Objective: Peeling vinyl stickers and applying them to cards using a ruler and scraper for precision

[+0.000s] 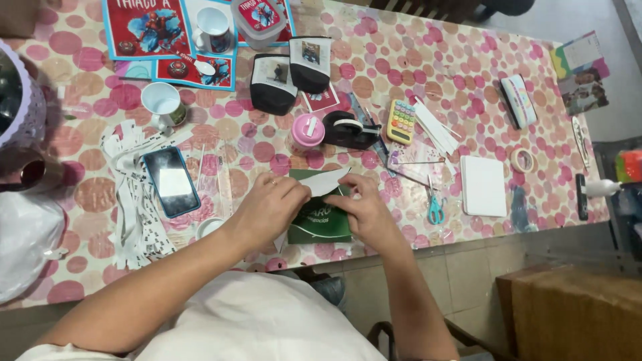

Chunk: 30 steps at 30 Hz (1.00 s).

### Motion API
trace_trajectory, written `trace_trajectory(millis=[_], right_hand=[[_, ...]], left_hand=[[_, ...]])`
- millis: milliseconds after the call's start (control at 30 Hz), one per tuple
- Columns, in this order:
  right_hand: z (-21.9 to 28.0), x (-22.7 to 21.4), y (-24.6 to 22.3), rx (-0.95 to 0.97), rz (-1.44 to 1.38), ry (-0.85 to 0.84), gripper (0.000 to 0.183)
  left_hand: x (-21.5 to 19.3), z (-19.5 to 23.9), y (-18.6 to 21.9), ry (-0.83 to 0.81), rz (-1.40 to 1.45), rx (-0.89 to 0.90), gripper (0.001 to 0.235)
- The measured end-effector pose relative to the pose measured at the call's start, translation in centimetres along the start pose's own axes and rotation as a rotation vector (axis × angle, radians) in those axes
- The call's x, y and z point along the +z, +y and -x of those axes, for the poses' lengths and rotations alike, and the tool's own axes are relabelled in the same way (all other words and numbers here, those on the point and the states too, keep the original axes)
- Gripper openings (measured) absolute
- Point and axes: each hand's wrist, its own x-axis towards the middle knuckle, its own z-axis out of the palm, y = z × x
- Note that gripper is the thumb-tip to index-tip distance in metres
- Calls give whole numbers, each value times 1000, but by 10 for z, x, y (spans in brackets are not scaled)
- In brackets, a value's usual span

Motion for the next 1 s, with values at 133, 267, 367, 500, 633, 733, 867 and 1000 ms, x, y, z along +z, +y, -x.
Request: trace_trajectory(millis=[133, 267, 367, 500, 633, 733, 867, 1000], right_hand=[[-25, -18, 24, -259, 266, -106, 38], [-46, -7, 49, -507, 485, -18, 23], [-69, 6, 45, -647, 498, 52, 19], [-92, 34, 68, -747, 532, 64, 17], [-113, 42, 69, -810, 458, 11, 25], [-125, 37, 57, -814, 416, -56, 25], [-136, 21, 32, -781, 377, -170, 18], [-142, 9, 13, -741, 333, -225, 16]], left_hand=[[-2, -13, -4, 40, -16, -37, 10], [3, -13, -17, 52, -51, -67, 12], [-10, -14, -21, 73, -115, -80, 12], [-21, -14, -35, 82, -151, -88, 12], [-34, -12, -49, 90, -167, -195, 10], [-40, -10, -61, 120, -178, -294, 13], [-63, -21, -40, 225, -176, -345, 18], [-63, -26, -4, 271, -290, -135, 15]])
